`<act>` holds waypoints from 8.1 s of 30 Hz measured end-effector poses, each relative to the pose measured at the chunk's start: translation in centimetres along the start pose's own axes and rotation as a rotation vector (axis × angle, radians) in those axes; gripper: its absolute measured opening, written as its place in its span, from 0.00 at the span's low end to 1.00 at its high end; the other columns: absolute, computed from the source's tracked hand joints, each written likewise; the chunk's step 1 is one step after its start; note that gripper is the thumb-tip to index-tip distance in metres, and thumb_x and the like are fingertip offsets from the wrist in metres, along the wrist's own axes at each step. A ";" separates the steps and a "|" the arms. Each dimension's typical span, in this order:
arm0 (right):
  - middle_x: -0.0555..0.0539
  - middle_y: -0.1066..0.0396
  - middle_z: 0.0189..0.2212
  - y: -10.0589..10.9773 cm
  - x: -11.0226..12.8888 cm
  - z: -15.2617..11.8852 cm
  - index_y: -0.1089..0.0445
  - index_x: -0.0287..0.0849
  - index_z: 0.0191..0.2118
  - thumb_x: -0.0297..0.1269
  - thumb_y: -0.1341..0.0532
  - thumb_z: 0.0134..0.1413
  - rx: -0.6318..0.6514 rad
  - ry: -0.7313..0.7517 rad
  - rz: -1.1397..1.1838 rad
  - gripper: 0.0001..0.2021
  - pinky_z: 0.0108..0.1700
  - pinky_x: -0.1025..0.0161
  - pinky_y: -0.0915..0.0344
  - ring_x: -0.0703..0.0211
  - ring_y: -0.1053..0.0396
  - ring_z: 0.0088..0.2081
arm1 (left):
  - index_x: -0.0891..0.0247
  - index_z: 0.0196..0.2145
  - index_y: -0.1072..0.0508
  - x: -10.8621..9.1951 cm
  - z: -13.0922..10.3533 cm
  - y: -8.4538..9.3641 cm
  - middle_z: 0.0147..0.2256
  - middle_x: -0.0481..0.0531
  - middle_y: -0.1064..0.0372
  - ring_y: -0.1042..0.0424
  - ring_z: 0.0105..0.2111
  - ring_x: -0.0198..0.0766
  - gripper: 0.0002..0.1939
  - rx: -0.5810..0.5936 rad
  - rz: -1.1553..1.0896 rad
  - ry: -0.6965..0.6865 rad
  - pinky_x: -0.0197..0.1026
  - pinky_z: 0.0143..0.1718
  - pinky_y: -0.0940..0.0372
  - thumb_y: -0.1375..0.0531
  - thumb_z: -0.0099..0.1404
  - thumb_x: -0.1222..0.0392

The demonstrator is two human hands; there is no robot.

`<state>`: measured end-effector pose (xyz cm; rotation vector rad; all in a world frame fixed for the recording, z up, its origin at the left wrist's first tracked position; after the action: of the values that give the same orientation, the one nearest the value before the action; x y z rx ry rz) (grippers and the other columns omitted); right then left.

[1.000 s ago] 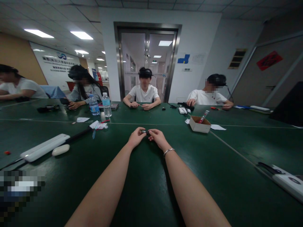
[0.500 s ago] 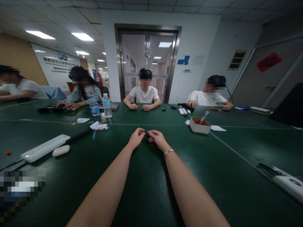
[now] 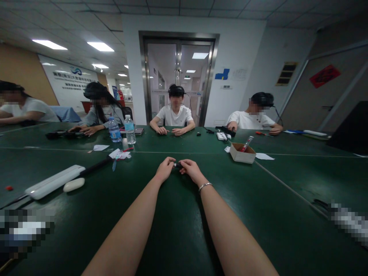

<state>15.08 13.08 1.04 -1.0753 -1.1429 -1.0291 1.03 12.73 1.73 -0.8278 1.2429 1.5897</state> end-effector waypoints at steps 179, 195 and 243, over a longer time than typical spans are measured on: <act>0.49 0.33 0.35 -1.3 1.5 -1.0 0.37 0.41 0.44 0.26 0.35 0.45 0.115 0.043 -0.082 0.19 0.22 0.72 0.34 0.70 0.33 0.20 | 0.60 0.42 0.32 -2.2 -0.9 0.2 0.36 0.50 0.32 0.32 0.33 0.35 0.12 0.005 0.019 -0.064 0.37 0.37 0.37 0.51 0.63 0.60; 0.53 0.36 0.31 -1.3 1.4 -0.8 0.44 0.44 0.48 0.29 0.37 0.45 0.121 0.045 -0.110 0.22 0.19 0.72 0.36 0.70 0.36 0.19 | 0.59 0.42 0.31 -1.3 -0.3 0.3 0.35 0.50 0.31 0.33 0.32 0.35 0.12 -0.025 -0.019 -0.102 0.38 0.37 0.38 0.50 0.63 0.60; 0.50 0.31 0.27 -1.0 0.7 -0.5 0.33 0.38 0.40 0.27 0.39 0.52 0.159 0.032 -0.018 0.09 0.23 0.73 0.35 0.68 0.33 0.23 | 0.62 0.37 0.29 -1.0 -0.4 0.4 0.20 0.45 0.38 0.37 0.22 0.33 0.16 -0.023 -0.023 -0.051 0.34 0.24 0.44 0.51 0.63 0.50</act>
<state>14.29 12.38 1.78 -0.9213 -1.1898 -0.9487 1.02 12.02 2.67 -0.8087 1.1771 1.5998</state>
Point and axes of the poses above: each hand's wrist, its own z-axis towards the middle knuckle, its own y-axis out of the back of the hand, x = y × z, the point moved 9 cm from there along z, towards the middle knuckle
